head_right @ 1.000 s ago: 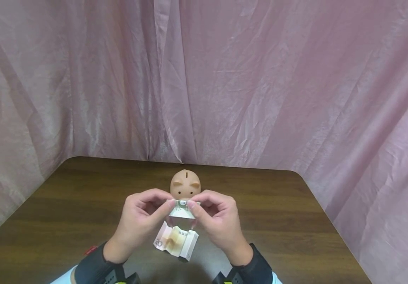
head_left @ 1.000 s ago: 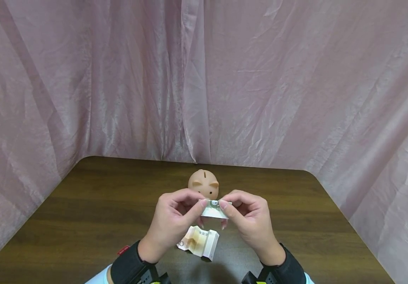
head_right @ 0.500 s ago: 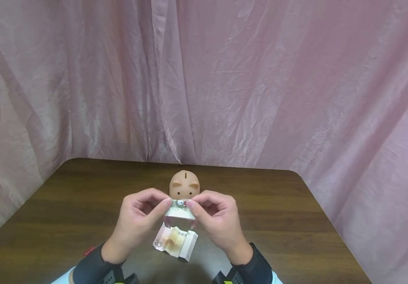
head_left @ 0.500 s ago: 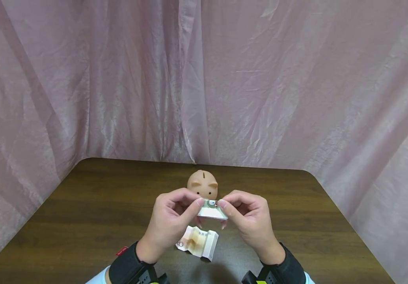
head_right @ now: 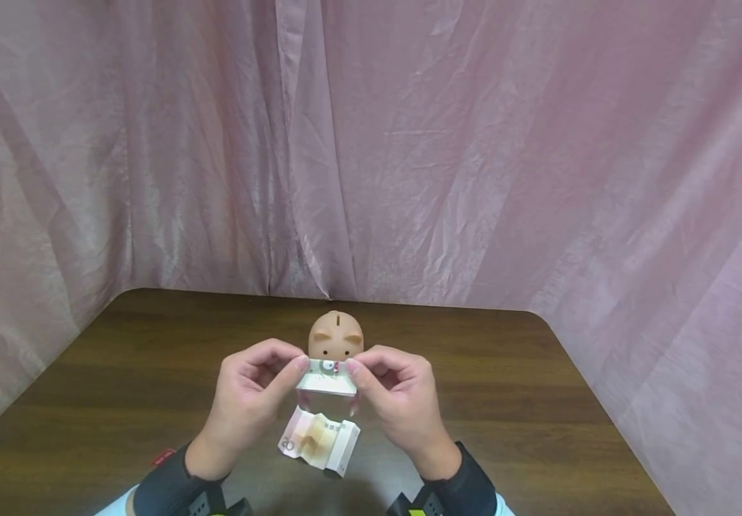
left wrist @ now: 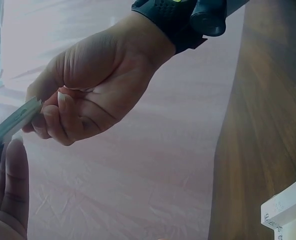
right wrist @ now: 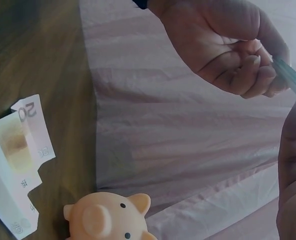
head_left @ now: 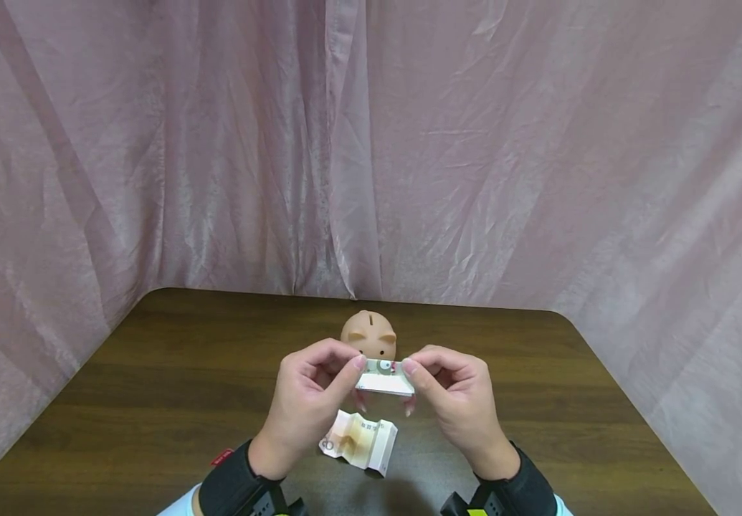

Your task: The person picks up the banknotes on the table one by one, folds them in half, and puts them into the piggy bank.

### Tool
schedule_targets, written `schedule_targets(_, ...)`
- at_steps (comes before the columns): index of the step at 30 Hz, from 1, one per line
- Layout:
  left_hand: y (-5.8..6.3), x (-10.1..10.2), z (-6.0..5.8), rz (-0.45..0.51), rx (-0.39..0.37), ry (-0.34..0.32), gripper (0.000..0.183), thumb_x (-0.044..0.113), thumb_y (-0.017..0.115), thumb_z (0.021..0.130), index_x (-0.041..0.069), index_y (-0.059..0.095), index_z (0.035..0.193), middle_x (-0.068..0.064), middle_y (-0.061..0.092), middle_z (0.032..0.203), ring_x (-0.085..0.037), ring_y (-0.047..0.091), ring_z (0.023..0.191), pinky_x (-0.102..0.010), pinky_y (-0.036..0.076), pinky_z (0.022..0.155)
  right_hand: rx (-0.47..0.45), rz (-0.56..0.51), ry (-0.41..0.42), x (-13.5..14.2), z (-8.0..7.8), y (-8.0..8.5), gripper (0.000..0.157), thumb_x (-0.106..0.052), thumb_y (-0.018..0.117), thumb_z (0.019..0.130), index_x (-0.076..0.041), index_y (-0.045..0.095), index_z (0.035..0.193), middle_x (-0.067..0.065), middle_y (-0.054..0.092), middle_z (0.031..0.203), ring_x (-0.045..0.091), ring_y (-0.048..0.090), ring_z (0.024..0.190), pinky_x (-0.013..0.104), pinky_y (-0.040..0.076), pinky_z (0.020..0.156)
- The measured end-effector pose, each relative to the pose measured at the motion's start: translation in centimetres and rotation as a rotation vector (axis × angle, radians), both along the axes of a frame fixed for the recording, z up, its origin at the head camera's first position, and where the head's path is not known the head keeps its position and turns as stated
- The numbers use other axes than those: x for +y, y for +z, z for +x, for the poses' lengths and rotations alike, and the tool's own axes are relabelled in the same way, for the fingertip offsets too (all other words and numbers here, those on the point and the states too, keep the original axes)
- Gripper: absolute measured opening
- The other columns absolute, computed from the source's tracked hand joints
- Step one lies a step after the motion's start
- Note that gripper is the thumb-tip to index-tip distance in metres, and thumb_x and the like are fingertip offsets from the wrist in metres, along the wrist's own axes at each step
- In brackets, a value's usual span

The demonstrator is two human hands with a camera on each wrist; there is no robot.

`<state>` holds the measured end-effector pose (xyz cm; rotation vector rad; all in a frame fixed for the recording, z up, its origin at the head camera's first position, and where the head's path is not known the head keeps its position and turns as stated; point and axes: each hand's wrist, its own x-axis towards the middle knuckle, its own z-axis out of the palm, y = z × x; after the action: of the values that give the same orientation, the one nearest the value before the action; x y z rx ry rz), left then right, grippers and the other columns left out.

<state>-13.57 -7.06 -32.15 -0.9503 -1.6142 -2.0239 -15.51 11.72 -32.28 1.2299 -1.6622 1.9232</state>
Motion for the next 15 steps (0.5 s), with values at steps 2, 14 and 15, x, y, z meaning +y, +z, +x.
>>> schedule_targets(2, 0.0, 0.0, 0.0, 0.003, 0.003, 0.014, 0.010, -0.018, 0.053, 0.086, -0.009, 0.058, 0.084, -0.018, 0.059, 0.069, -0.033, 0.055, 0.046, -0.040, 0.051, 0.039, -0.009, 0.014, -0.007, 0.0, 0.0, 0.1, 0.014, 0.018, 0.055, 0.086, 0.006, 0.062, 0.090, 0.016, 0.059, 0.075, 0.022, 0.052, 0.045, 0.030, 0.048, 0.037)
schedule_targets(14, 0.5, 0.6, 0.0, -0.090, 0.291, 0.231, 0.013, -0.017, 0.061, 0.078, -0.005, 0.063, 0.083, -0.012, 0.063, 0.073, -0.019, 0.061, 0.056, -0.029, 0.053, 0.048, 0.248, 0.108, -0.531, -0.9, 0.7, 0.9, 0.020, 0.011, 0.072, 0.071, -0.005, 0.068, 0.081, -0.001, 0.053, 0.064, 0.010, 0.044, 0.052, 0.018, 0.036, 0.042)
schedule_targets(15, 0.7, 0.7, -0.1, -0.110, 0.363, 0.273, 0.012, -0.014, 0.062, 0.077, -0.004, 0.064, 0.084, -0.010, 0.063, 0.074, -0.017, 0.060, 0.058, -0.026, 0.053, 0.049, 0.253, 0.114, -0.506, -1.1, 0.8, 1.0, 0.019, 0.012, 0.070, 0.073, -0.003, 0.069, 0.084, -0.001, 0.056, 0.067, 0.010, 0.047, 0.053, 0.017, 0.039, 0.044)
